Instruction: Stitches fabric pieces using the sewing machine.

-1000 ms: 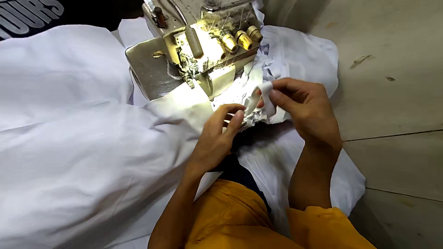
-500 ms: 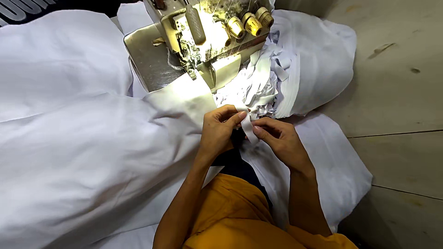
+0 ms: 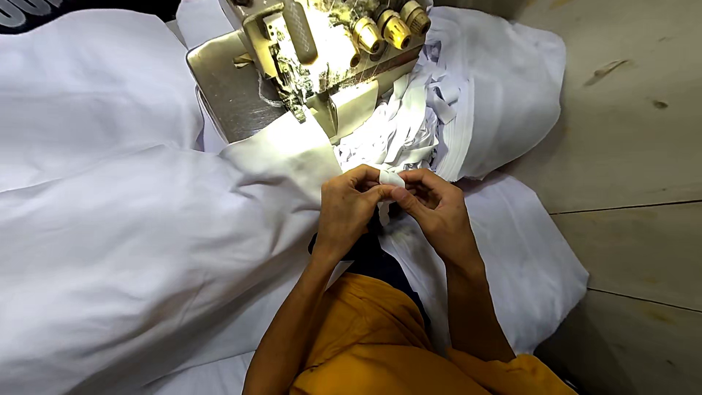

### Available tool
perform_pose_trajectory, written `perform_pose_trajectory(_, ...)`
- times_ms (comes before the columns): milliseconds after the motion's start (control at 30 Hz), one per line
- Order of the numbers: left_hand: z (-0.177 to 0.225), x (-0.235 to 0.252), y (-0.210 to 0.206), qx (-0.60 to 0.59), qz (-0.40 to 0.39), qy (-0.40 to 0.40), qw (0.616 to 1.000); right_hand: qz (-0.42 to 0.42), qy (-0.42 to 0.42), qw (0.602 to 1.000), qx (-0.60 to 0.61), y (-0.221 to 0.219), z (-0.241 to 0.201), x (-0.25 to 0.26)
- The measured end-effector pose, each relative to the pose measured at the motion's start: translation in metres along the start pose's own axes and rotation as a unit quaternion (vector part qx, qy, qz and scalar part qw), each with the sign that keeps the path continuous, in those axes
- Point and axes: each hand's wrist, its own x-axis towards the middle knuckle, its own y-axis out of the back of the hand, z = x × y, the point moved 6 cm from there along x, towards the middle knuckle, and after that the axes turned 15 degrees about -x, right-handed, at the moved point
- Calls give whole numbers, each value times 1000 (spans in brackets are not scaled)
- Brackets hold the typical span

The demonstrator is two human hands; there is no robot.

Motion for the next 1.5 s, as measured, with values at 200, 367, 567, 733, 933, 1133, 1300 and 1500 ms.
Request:
perform_pose_trajectory(200,-5,-2,5,-123,8,41,991,18,12,1000,15,-4,-1,1)
perform_pose_trajectory(367,14,-17,33,-188,26,4,982,60,63,996,12,40,-3,53)
perform_pose_trajectory(567,35,-33,70,-162,88,-20,983,133,-7,933,-334,81,-9,123)
perform_pose_trajectory(733,38,-28,78,-201,118,-20,972,13,174,967,-183,0,-62,49)
perform_pose_trajectory(933,46,-17,92,-135,84,-39,986,-124,125,977,122,-79,-56,23)
perform_pose_trajectory(1133,59,-1,119,-98,23,-41,994,77,228,971,-7,-59,-62,27)
perform_pose_trajectory(1300,63,8,159,70,7,-57,996,150,346,908,-181,-73,-50,11)
perform_pose_trajectory(1500,60,-15,182,225,56,-30,972,21,306,925,-222,-97,-29,-7)
